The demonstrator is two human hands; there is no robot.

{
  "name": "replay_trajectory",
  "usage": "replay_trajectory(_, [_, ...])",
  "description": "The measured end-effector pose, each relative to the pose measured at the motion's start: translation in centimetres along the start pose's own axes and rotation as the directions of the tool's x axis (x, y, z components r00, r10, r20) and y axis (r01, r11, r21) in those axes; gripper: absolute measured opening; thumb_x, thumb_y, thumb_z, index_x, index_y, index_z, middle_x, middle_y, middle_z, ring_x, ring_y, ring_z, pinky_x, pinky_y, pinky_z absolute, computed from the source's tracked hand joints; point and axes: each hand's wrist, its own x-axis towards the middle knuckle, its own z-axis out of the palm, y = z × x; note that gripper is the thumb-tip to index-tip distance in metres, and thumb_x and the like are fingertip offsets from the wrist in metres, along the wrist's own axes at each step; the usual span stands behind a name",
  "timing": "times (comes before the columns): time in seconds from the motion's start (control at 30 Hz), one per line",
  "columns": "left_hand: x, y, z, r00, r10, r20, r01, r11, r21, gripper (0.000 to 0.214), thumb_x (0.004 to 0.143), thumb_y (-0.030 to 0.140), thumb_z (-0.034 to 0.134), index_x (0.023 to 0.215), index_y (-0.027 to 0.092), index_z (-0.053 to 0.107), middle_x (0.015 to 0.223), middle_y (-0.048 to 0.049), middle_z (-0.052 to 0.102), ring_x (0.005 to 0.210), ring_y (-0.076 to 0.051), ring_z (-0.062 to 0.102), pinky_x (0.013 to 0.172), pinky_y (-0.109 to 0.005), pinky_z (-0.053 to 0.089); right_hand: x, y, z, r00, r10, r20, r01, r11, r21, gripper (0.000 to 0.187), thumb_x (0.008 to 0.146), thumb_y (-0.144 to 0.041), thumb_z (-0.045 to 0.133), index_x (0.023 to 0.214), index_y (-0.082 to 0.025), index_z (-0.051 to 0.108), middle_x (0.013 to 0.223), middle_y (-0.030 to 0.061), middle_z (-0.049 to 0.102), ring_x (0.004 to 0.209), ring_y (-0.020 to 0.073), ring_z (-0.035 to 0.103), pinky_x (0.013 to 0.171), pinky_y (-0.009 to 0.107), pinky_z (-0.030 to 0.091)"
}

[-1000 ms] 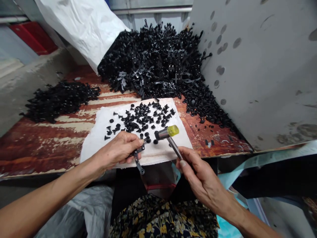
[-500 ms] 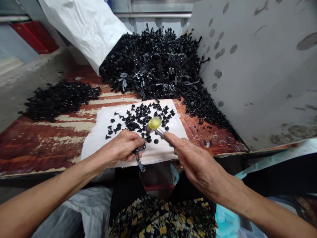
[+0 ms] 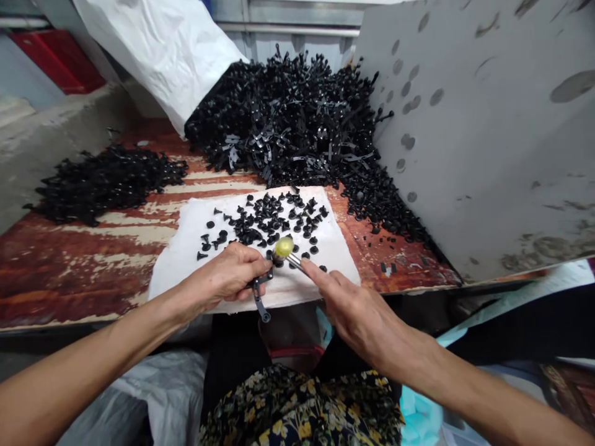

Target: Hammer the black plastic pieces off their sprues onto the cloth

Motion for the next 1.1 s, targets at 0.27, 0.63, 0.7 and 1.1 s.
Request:
replay_trajectory(0.27, [-0.2,0.5,0.3,0.999,-0.045,-0.007,0.045,0.999,0.005,0.038,0.088,0.019,0.053,0.051,0.014,0.053,0.037,0.0014,0.051,0.025,-0.003,0.032,0.031,-0.014,0.015,0.4,-0.6,-0.6,0.963,-0.201,-0.180,0.191,0.979,-0.069,0.064,0.096,-0.005,0.040,0.157,-0.022,0.031,0.108,0.0115,0.070,0.086,0.0199,0.070,0.081,0.033,0.059])
replay_trajectory(0.63, [-0.4,-0.9,-0.9,0.949,0.233,0.211,-0.257,0.961,0.097,0.032,0.077,0.042,0.063,0.061,0.016,0.055,0.054,0.0012,0.059,0.040,-0.005,0.040,0.040,-0.017,0.028,2.5,-0.8,-0.9,0.977,0.157,-0.143,-0.122,0.967,0.225,0.028,0.096,-0.025,0.047,0.121,-0.015,0.057,0.081,0.0021,0.063,0.067,0.0147,0.057,0.063,0.028,0.049])
replay_trajectory(0.7, [-0.7,-0.8,-0.8,0.913,0.272,0.305,-0.330,0.930,0.160,0.034,0.080,0.046,0.059,0.063,0.017,0.054,0.054,0.0021,0.057,0.041,-0.006,0.038,0.041,-0.018,0.028,3.6,-0.8,-0.8,0.985,0.160,-0.068,-0.137,0.956,0.261,0.018,0.093,-0.028,0.052,0.105,-0.016,0.060,0.081,0.0014,0.061,0.069,0.0143,0.055,0.064,0.028,0.046])
replay_trajectory(1.1, [-2.5,-3.2,-0.7,0.903,0.340,-0.263,-0.386,0.911,-0.148,0.044,0.071,0.048,0.079,0.100,0.018,0.065,0.099,-0.0061,0.072,0.084,-0.019,0.065,0.066,-0.025,0.051,6.3,-0.6,1.5,0.990,0.144,-0.009,-0.113,0.809,0.577,0.008,0.084,-0.027,0.056,0.086,-0.021,0.051,0.073,-0.0047,0.048,0.065,0.0122,0.044,0.062,0.027,0.037])
